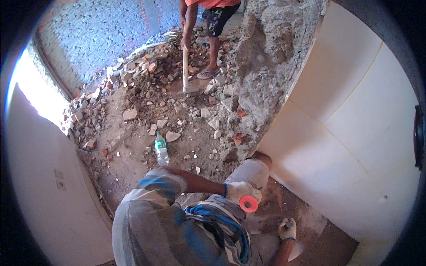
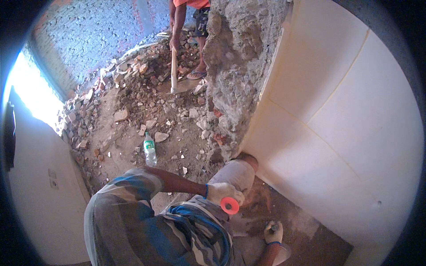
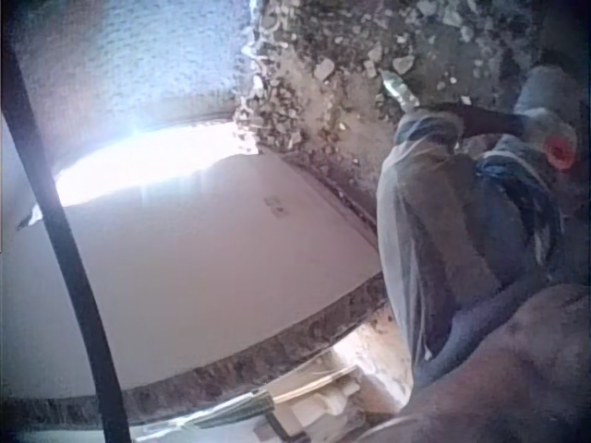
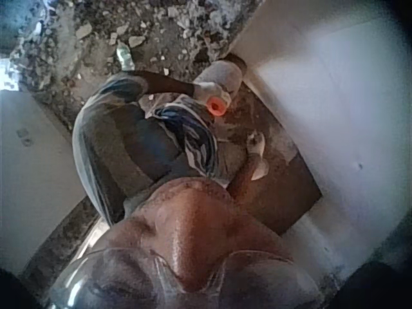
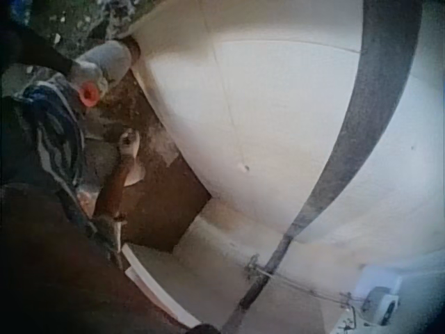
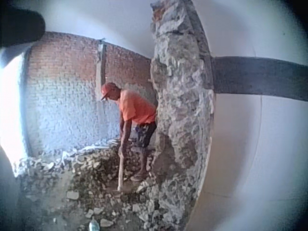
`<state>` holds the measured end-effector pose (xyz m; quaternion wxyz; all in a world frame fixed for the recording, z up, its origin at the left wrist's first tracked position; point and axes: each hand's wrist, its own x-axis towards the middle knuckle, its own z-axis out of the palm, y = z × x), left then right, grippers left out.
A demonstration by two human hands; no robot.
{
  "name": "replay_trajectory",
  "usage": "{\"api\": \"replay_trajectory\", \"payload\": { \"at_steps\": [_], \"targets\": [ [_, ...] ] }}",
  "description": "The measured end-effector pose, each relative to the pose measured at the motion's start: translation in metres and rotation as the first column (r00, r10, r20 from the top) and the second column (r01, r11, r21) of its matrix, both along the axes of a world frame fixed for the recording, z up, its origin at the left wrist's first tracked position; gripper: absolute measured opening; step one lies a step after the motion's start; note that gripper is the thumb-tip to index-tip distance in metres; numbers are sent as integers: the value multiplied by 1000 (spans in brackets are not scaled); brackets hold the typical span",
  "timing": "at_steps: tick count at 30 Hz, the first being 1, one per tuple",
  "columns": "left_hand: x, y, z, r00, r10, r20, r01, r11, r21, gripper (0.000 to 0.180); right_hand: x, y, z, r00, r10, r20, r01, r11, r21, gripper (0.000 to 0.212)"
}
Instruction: The person uses a hammer and a red circular tool to chip away at white wall tiles, creating holes and removing sections. The person repeatedly strikes the tiles to break them and clear debris.
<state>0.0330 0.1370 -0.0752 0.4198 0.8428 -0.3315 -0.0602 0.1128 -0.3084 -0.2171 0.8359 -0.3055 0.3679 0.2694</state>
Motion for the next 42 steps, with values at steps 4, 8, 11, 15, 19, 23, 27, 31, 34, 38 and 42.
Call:
{"api": "replay_trajectory", "payload": {
  "at_steps": [4,8,11,15,19,23,27,31,34,38,42],
  "targets": [
    [5,2,-1,1000,-25,6,25,999,-23,26,3,-3,-14,936,278,218,-227,946,-230,14],
    [8,4,-2,998,-67,-18,67,998,-3,31,-6,-5,-22,997,-30,-73,31,999,24,7],
    [11,5,-2,997,-70,-30,73,992,101,36,-11,3,-26,999,-4,-49,15,975,222,7],
    [13,4,0,998,-41,40,40,998,46,39,-17,18,-5,412,657,631,-23,700,-713,14],
    [9,3,-7,998,7,68,-18,988,155,41,-27,20,103,908,-342,-243,418,710,567,16],
    [12,0,-11,997,-2,80,-8,993,116,43,-54,45,252,815,-276,510,398,906,-144,23],
    [13,-1,-11,1000,0,16,-2,991,131,43,-60,62,336,706,-72,704,621,541,-567,33],
    [14,1,-19,999,-10,38,3,985,174,39,-46,52,358,515,-189,836,801,454,-391,42],
    [13,2,-28,998,7,-68,-4,999,54,38,-33,45,358,319,-262,911,909,356,-216,43],
    [8,4,-31,914,75,-398,-114,991,-75,35,5,40,356,5,-345,939,958,270,94,37],
    [6,6,-32,1000,17,-16,-14,982,190,35,68,32,354,-6,-393,919,987,147,69,22]
  ]
}}
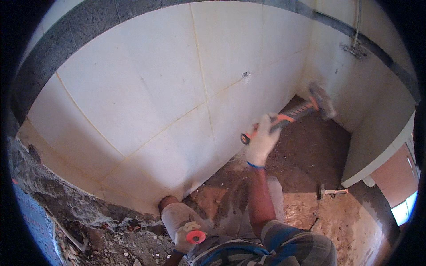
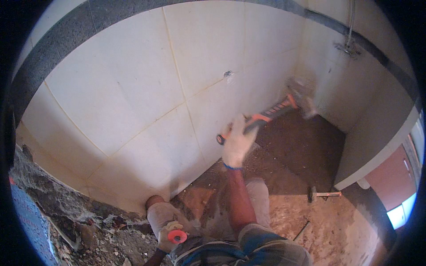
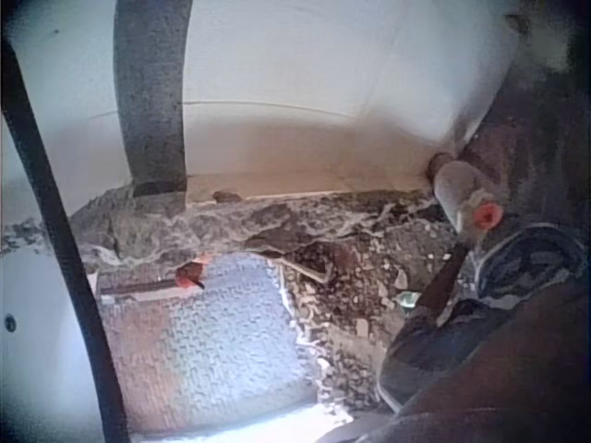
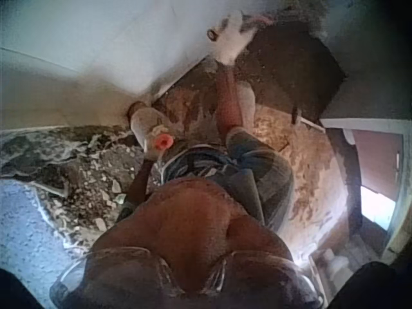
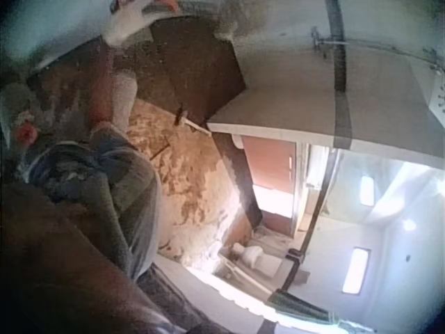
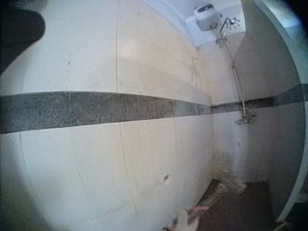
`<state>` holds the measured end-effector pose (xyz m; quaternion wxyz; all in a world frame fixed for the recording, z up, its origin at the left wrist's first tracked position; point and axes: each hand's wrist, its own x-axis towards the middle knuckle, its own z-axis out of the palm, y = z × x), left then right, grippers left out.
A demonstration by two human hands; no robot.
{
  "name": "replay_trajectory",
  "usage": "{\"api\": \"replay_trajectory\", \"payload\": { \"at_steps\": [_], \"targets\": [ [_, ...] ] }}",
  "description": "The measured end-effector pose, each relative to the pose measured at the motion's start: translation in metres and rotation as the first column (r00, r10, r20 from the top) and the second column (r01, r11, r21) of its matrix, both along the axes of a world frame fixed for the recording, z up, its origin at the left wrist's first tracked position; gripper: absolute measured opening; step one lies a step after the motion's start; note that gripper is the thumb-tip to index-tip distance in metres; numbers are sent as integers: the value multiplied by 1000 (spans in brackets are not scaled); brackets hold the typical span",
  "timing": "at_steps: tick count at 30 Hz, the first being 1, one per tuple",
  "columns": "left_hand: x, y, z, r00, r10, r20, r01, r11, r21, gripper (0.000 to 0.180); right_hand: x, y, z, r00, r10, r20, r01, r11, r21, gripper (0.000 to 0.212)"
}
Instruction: The person uses a hammer and a red circular tool to chip away at white wall tiles, creating holes and removing sections. The person repeatedly strikes the tiles to break them and clear debris.
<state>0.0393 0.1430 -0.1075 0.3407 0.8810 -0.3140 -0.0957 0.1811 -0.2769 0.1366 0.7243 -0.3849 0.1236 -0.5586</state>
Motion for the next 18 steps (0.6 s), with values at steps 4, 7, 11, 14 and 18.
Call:
{"api": "replay_trajectory", "payload": {
  "at_steps": [4,7,11,14,18],
  "targets": [
    [4,-3,-9,935,48,-350,-180,918,-354,39,51,-6,-15,895,307,-325,-315,949,29,16],
    [3,1,-6,996,19,-83,-33,986,-166,42,35,-23,-34,814,410,-412,-378,912,159,15],
    [1,-4,11,993,-24,115,21,999,24,43,-20,-30,-43,921,210,-327,-219,976,10,15],
    [3,-9,22,994,-3,109,0,999,32,47,-41,-21,-23,987,74,-145,-85,994,-71,14],
    [9,-9,21,994,-47,97,42,998,48,39,-37,-18,16,981,-72,182,100,983,-151,12]
  ]
}}
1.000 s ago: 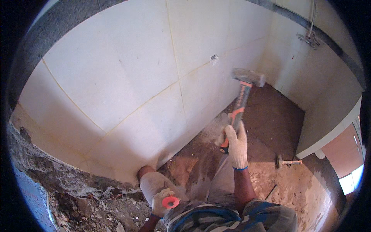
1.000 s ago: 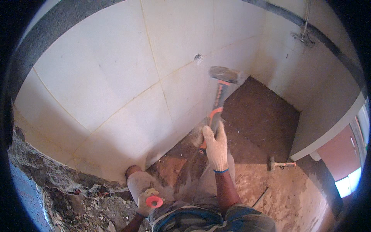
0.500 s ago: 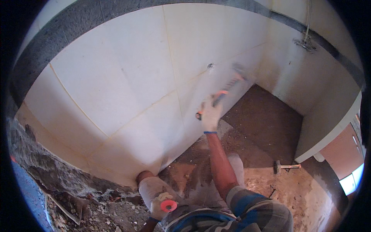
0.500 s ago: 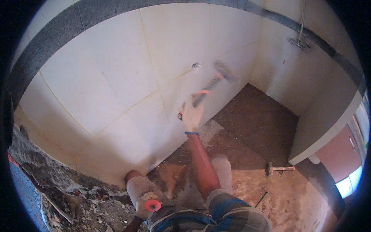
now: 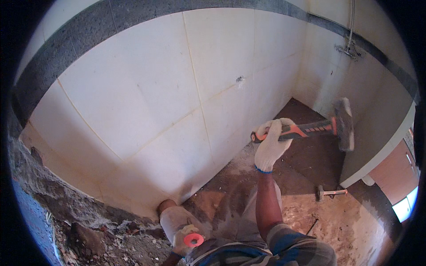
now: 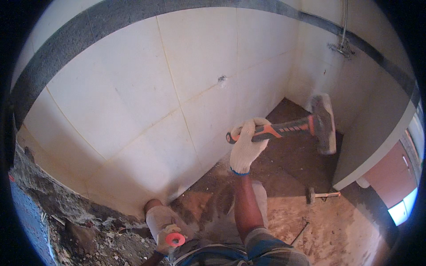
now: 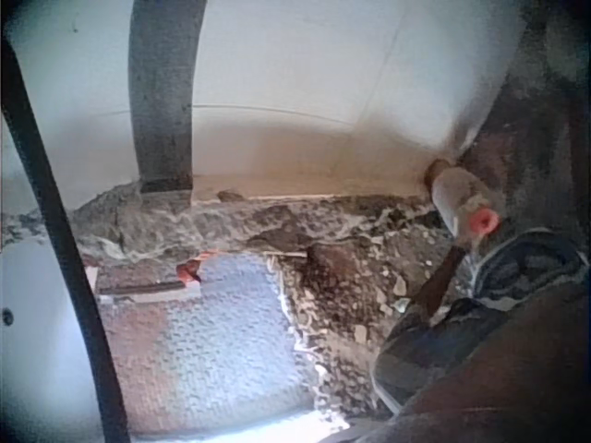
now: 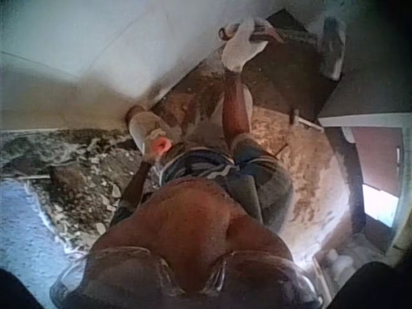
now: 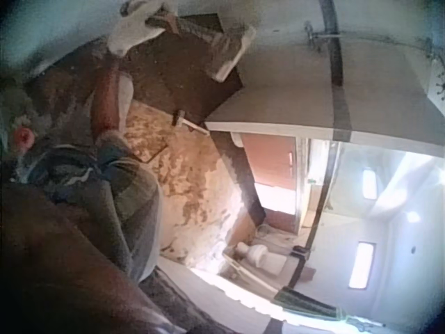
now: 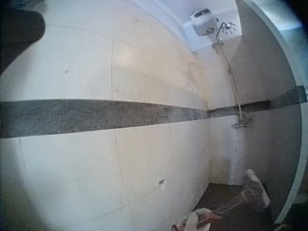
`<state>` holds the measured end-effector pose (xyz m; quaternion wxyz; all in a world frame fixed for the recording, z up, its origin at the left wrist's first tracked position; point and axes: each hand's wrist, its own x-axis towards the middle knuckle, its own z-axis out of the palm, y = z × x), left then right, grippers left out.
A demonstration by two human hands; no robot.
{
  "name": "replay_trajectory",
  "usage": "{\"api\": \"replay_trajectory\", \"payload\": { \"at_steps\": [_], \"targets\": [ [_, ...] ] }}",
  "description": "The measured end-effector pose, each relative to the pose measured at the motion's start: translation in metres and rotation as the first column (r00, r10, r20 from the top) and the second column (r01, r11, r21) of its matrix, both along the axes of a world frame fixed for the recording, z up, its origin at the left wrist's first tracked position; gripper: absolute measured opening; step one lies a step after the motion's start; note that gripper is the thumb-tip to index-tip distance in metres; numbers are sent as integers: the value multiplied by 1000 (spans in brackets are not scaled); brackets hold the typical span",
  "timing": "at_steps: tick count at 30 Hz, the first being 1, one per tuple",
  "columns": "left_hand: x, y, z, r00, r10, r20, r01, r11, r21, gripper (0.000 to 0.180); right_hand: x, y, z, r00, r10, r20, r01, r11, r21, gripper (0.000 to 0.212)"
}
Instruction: The person uses a hammer and a red circular tool to chip away at white wall tiles, creating holes and removing sections. The person repeatedly strikes the tiles to break them and clear debris.
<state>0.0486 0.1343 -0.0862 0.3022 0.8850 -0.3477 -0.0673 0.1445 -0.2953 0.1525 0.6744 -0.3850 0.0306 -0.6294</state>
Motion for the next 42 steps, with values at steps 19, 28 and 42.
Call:
{"api": "replay_trajectory", "payload": {
  "at_steps": [19,28,42],
  "targets": [
    [-6,5,-5,1000,8,14,-7,999,-47,42,8,18,-90,762,104,-639,-151,988,-19,21],
    [-2,14,-26,1000,13,-26,-18,984,-180,45,16,26,54,928,-195,317,241,964,-111,15],
    [-5,2,1,995,77,-69,-85,989,-121,44,53,-25,-160,635,34,-771,-99,994,-38,15]
  ]
}}
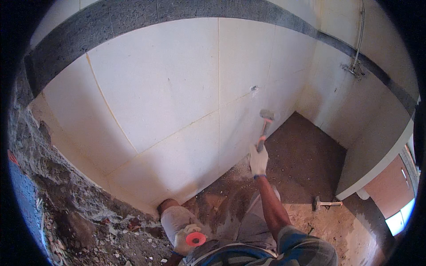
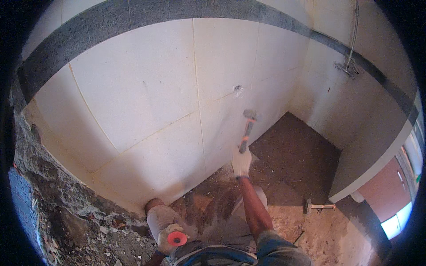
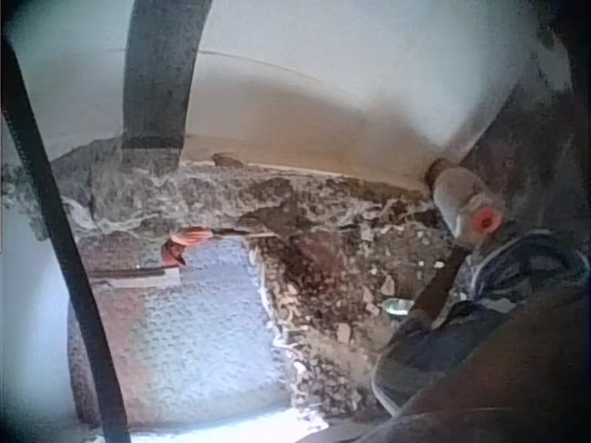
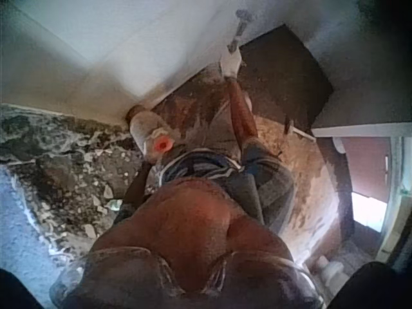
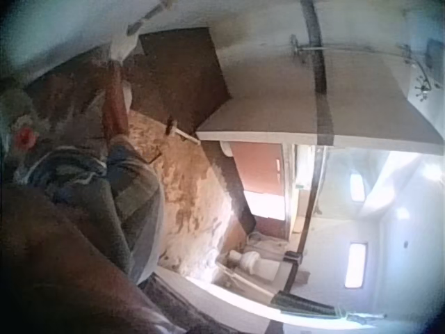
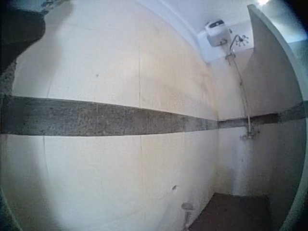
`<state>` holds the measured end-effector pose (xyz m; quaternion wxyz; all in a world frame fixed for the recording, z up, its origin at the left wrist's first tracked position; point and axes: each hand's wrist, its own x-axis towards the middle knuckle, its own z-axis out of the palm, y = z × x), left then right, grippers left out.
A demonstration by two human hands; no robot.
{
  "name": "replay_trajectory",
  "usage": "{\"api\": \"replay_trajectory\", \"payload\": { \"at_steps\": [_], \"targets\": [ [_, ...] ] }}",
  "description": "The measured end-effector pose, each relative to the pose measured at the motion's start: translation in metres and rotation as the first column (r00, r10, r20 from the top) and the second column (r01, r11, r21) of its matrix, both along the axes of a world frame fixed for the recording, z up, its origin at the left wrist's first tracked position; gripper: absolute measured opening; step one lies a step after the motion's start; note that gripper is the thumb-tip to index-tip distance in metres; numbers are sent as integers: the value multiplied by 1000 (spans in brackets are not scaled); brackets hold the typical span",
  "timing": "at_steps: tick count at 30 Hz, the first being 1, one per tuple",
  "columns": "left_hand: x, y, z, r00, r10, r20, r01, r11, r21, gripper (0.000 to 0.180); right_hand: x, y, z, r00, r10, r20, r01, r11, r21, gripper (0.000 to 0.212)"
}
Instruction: The person uses a hammer and a red circular tool to chip away at white wall tiles, creating holes and removing sections. The person repeatedly strikes the tiles to break them and clear debris.
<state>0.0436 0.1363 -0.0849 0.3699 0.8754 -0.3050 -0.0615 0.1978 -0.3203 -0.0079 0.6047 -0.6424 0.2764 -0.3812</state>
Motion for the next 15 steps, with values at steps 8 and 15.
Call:
{"api": "replay_trajectory", "payload": {
  "at_steps": [8,15],
  "targets": [
    [2,2,-11,984,-84,159,98,992,-84,40,-87,20,103,870,4,494,32,997,-65,13],
    [1,11,-47,945,-20,-328,-48,979,-199,43,-59,7,214,241,71,968,406,898,-167,24]
  ]
}}
